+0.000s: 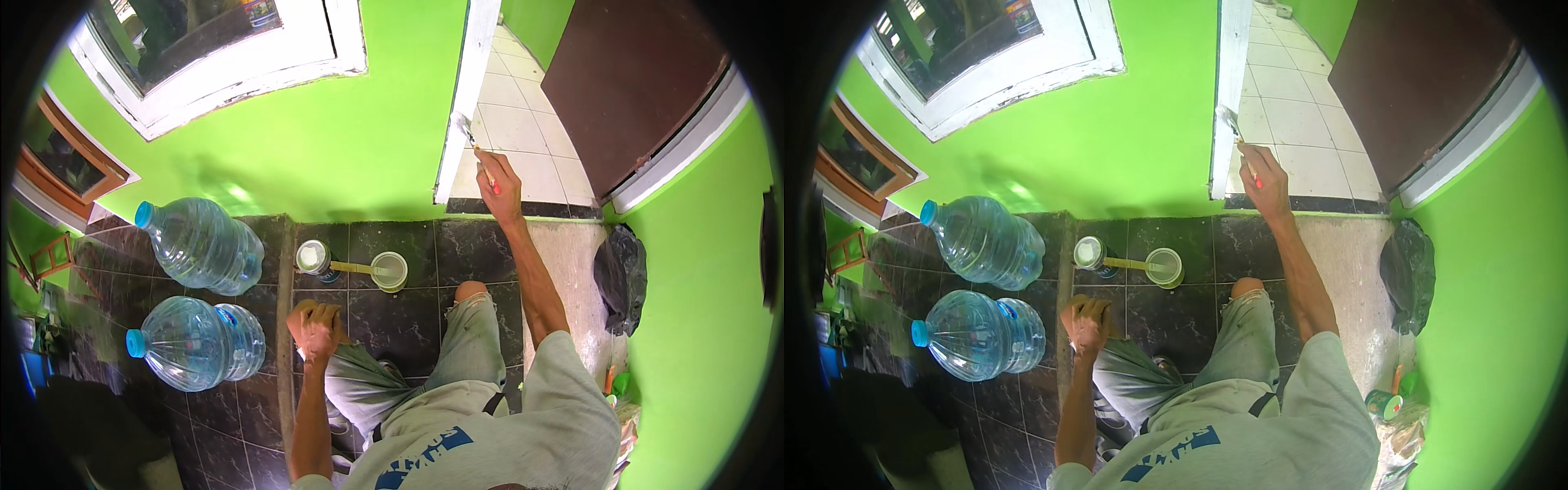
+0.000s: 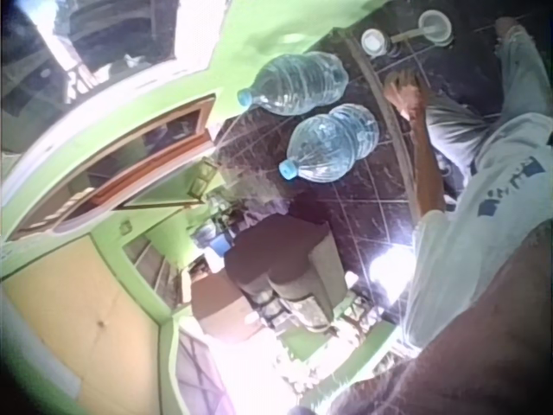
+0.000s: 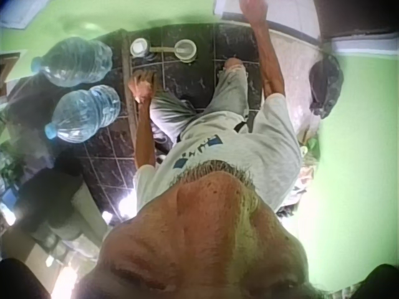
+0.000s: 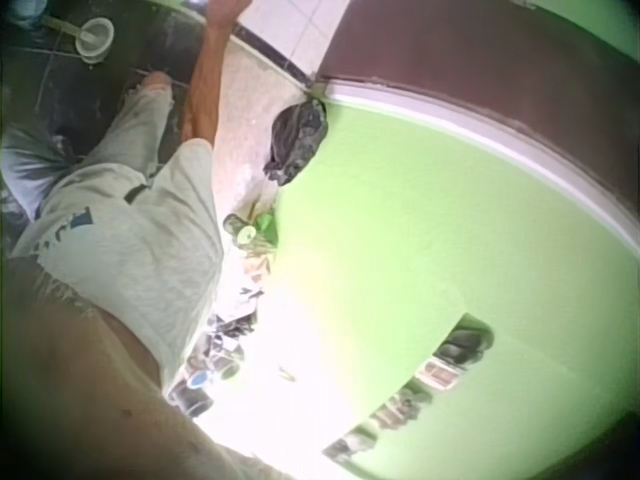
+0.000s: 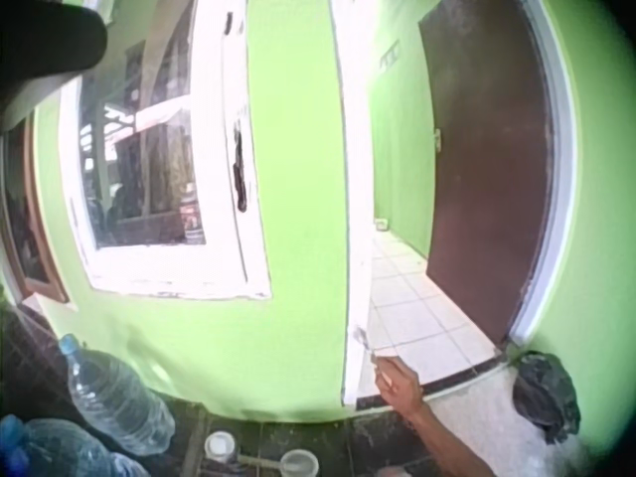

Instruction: The person sits on the floor and paints the white door frame with a brush, repeatedly dipping the brush into a paint can. The person works along the vertical and horizontal edges of the frame, applying white paint over the existing surface.

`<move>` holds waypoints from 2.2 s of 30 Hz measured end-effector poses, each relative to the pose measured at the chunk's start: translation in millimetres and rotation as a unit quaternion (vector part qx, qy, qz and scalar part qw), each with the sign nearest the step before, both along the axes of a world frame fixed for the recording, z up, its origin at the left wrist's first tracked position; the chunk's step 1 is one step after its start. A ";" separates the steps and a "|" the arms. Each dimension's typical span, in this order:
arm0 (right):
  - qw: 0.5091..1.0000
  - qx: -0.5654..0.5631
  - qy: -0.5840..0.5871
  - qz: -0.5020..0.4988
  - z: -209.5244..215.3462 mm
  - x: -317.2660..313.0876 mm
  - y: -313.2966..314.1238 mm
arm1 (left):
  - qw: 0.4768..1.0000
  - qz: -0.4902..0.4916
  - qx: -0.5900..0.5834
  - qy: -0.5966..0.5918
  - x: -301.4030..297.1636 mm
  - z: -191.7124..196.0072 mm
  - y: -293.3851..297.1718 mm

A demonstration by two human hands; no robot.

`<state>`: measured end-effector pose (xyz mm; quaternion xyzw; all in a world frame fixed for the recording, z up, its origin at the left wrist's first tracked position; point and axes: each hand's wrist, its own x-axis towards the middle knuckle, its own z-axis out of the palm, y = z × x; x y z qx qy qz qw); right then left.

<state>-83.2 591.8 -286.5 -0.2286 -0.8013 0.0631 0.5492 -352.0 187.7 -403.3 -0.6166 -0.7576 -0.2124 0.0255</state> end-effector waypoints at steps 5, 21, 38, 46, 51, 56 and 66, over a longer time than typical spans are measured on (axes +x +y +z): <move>0.999 -0.032 -0.022 -0.002 -4.2 4.3 -4.1 | 1.000 0.003 0.013 0.011 0.5 1.2 1.0; 1.000 -0.013 0.002 -0.014 12.9 -4.2 -7.3 | 1.000 0.006 0.008 -0.010 -0.4 -2.9 2.0; 0.998 -0.022 0.055 0.012 30.9 5.9 -5.9 | 1.000 0.009 0.015 -0.018 -0.2 -0.4 2.1; 0.998 -0.043 0.052 0.019 25.9 5.2 1.6 | 1.000 0.009 0.010 -0.013 1.4 4.5 3.6; 0.995 -0.089 0.042 0.027 23.3 5.6 5.2 | 1.000 0.004 0.013 -0.003 1.0 3.5 4.1; 0.996 -0.067 0.047 0.035 26.7 5.3 -1.8 | 1.000 0.002 0.016 0.002 1.3 4.6 3.6; 0.997 -0.071 0.032 0.020 22.7 5.6 3.4 | 1.000 0.003 0.012 -0.003 0.0 2.6 3.5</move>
